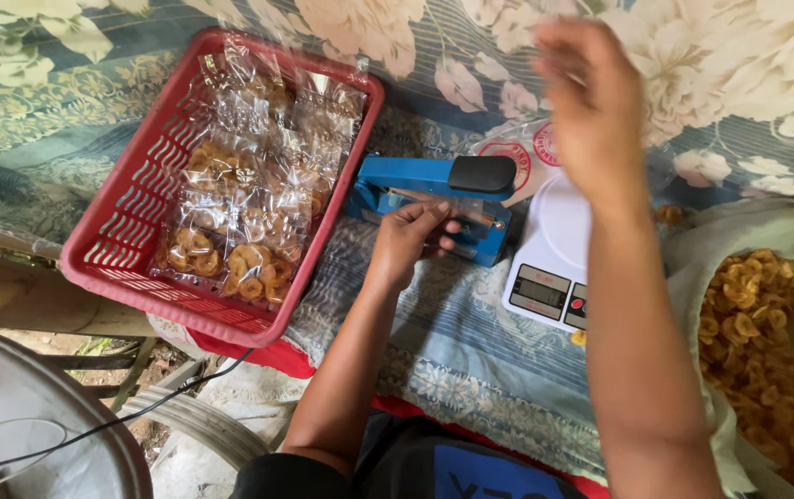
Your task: The person scoops dried fruit from a large sack into a plastic bag placed on a digital scale. They then use a handheld heat sealer to close the bag and place the finished package into a red basket.
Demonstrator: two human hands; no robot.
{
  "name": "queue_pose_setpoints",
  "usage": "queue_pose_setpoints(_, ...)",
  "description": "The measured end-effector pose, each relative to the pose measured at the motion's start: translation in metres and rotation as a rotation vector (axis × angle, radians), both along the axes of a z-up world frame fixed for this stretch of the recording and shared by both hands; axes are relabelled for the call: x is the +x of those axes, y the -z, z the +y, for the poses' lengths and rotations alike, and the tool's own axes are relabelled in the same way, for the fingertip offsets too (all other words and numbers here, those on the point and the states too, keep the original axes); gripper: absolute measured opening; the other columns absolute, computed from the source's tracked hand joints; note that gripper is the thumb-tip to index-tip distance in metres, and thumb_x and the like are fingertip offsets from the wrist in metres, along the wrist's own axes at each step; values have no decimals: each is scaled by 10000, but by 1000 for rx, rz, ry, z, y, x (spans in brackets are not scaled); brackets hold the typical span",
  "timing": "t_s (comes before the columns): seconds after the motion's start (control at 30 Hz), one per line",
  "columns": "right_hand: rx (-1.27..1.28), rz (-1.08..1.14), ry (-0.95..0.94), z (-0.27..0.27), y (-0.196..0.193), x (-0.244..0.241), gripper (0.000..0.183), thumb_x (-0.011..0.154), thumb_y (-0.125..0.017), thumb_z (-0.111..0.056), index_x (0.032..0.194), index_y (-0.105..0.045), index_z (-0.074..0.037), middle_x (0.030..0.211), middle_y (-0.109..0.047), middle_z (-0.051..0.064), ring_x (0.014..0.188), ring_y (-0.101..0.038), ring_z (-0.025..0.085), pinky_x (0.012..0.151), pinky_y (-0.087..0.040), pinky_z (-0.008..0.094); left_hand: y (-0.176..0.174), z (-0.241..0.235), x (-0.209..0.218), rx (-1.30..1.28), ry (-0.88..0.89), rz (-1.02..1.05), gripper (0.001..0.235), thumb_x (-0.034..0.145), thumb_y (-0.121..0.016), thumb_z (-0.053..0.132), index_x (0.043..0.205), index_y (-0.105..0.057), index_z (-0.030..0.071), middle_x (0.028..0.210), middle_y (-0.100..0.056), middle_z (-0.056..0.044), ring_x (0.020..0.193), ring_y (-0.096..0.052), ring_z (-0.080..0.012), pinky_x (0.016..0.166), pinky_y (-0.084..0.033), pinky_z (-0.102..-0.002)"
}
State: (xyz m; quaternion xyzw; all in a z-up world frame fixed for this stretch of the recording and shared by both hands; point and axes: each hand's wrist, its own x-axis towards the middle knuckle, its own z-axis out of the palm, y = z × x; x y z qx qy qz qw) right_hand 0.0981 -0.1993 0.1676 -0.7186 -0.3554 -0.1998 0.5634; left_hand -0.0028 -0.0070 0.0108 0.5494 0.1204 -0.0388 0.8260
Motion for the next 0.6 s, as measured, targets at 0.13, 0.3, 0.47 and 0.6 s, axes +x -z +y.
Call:
queue_pose_setpoints(0.13, -485, 255, 186, -50, 45, -19, 443, 896, -562, 72, 1303, -664, -71, 1274, -713, 106, 1204, -685, 239, 998, -529, 350, -3, -3, -1, -101, 11, -53, 248, 990, -675, 290, 1024, -743, 54, 832, -740, -11, 640, -657, -84, 565, -524, -248)
queue_pose_setpoints(0.3, -634, 291, -81, -50, 103, -34, 666, 810, -806, -150, 1388, -513, 4, 1377, -571, 212, 1295, -533, 323, 1062, -414, 407, -1, -26, 8, -134, 61, -63, 250, 997, -673, 280, 1059, -745, 49, 832, -724, -15, 627, -636, -79, 555, -525, -241)
queue_pose_setpoints(0.47, -243, 551, 11, -58, 149, -23, 426, 946, -616, -99, 1363, -642, -15, 1244, -705, 108, 1118, -650, 202, 946, -511, 310, -10, -67, 16, -102, 182, -108, 279, 1002, -666, 286, 1102, -747, 39, 837, -726, -21, 617, -624, -84, 559, -516, -229)
queue_pose_setpoints(0.6, 135, 515, 36, -87, 153, -25, 209, 1089, -605, -108, 1214, -719, 13, 1120, -739, 37, 1037, -677, 120, 960, -568, 278, -34, -102, 10, 13, 162, -358, 308, 1039, -668, 259, 1230, -736, 27, 941, -722, -64, 746, -657, -95, 643, -536, -227)
